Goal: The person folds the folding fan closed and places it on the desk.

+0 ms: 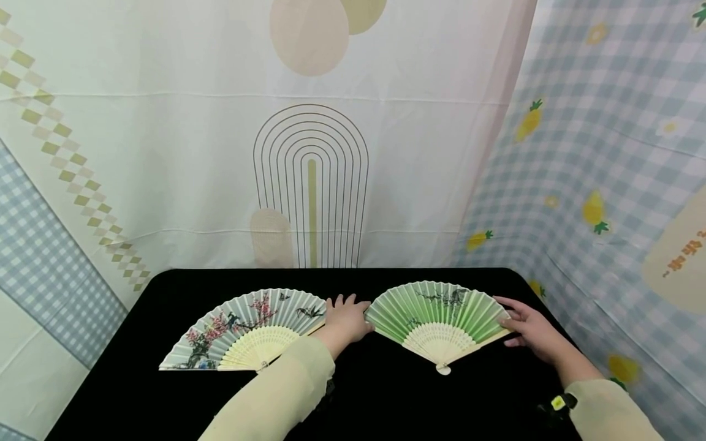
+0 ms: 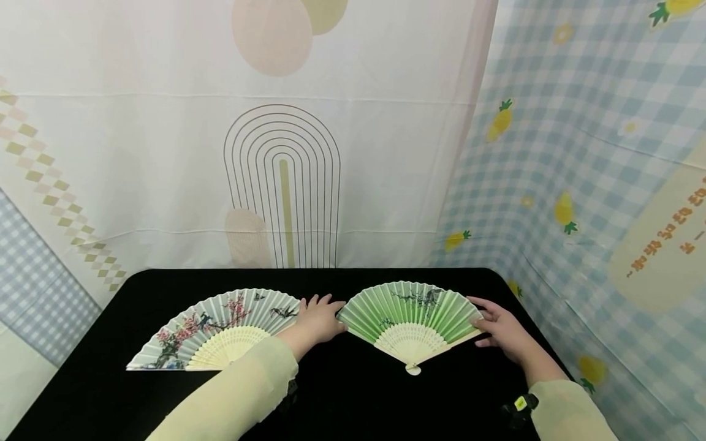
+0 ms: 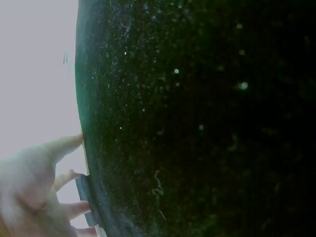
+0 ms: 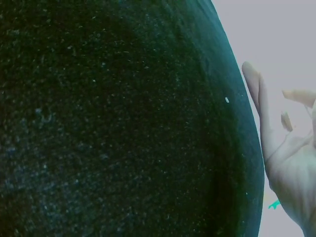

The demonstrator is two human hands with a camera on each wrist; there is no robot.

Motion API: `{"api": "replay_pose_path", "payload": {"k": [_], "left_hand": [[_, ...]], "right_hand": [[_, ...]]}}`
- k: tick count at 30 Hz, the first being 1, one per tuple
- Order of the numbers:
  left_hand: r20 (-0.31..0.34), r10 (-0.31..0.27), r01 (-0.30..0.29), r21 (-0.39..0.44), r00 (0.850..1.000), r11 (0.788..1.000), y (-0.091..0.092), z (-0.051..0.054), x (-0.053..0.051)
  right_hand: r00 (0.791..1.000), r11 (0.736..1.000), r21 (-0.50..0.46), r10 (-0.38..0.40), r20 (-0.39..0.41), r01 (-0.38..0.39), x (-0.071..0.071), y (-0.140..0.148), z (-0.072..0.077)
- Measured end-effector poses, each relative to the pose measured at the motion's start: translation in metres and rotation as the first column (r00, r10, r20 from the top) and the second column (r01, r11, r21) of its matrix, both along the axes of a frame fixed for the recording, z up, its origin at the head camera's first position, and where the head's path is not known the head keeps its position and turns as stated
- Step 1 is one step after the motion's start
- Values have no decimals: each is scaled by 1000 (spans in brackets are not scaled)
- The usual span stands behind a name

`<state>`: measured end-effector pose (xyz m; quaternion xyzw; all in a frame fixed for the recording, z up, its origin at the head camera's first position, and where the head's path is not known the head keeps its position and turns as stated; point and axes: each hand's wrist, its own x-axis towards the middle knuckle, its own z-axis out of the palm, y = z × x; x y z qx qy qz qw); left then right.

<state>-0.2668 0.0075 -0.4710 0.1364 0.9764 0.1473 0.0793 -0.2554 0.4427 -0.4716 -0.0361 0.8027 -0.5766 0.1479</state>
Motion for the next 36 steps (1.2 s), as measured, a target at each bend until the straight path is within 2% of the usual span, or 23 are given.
{"api": "replay_pose_path", "payload": {"k": [9,14,26,36], "left_hand": [[-3,7,-7,28,1000,1000,-1,-1,0],[-2,4,-4,43,1000,999,-3,-3,0],[15,-3,1,115,1000,993,-5,-4,1],[36,-13,8,153,999,988,-7,-9,-1]], "right_hand": [[997,995,-59,80,-7,-80,2,6,0],[996,993,-77,91,-5,-91,2,6,1],[999,997,-70,36,-33,-38,3,0,5],[997,996,-70,47,-65,-51,0,-3,8]]}}
